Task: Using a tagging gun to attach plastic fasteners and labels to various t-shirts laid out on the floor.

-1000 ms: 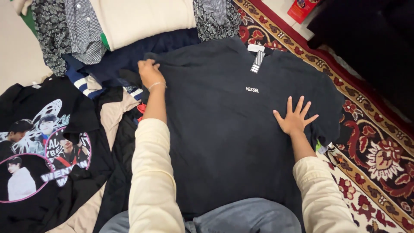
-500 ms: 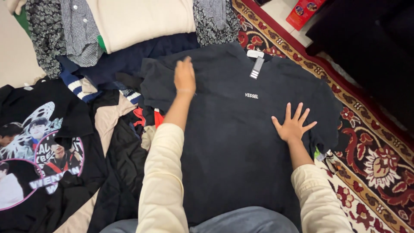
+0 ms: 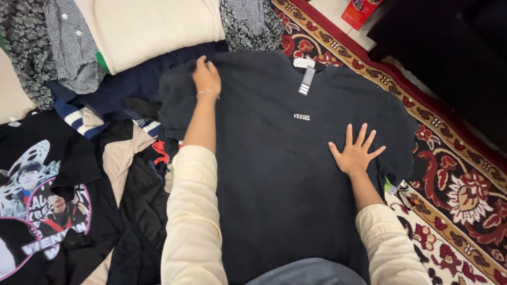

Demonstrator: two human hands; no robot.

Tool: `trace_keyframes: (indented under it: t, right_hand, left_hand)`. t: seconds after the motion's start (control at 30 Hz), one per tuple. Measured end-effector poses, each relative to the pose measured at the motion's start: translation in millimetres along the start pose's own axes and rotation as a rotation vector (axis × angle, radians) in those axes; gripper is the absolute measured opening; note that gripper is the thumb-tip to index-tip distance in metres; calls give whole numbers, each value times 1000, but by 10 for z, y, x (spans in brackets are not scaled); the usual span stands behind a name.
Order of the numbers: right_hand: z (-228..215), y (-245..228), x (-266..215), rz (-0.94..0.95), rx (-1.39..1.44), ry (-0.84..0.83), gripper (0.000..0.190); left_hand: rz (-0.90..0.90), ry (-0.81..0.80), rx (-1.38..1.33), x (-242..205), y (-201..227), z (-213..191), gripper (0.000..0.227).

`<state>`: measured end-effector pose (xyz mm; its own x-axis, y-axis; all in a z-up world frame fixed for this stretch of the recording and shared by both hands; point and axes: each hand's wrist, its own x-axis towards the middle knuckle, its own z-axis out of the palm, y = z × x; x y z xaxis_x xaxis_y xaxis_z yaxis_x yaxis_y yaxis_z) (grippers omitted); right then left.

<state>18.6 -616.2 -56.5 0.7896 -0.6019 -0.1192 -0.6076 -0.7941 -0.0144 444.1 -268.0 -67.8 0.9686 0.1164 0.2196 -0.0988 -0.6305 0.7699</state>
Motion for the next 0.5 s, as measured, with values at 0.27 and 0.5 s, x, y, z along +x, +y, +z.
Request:
trace_keyframes:
  t: [0.27, 0.5]
  right_hand:
    - [-9, 23, -24, -6, 8, -3, 90]
    - [-60, -46, -13, 9, 0, -36, 88]
  left_hand:
    - [478, -507, 559, -2050, 1203, -737, 66]
    - [291, -597, 762, -2010, 416, -990, 72]
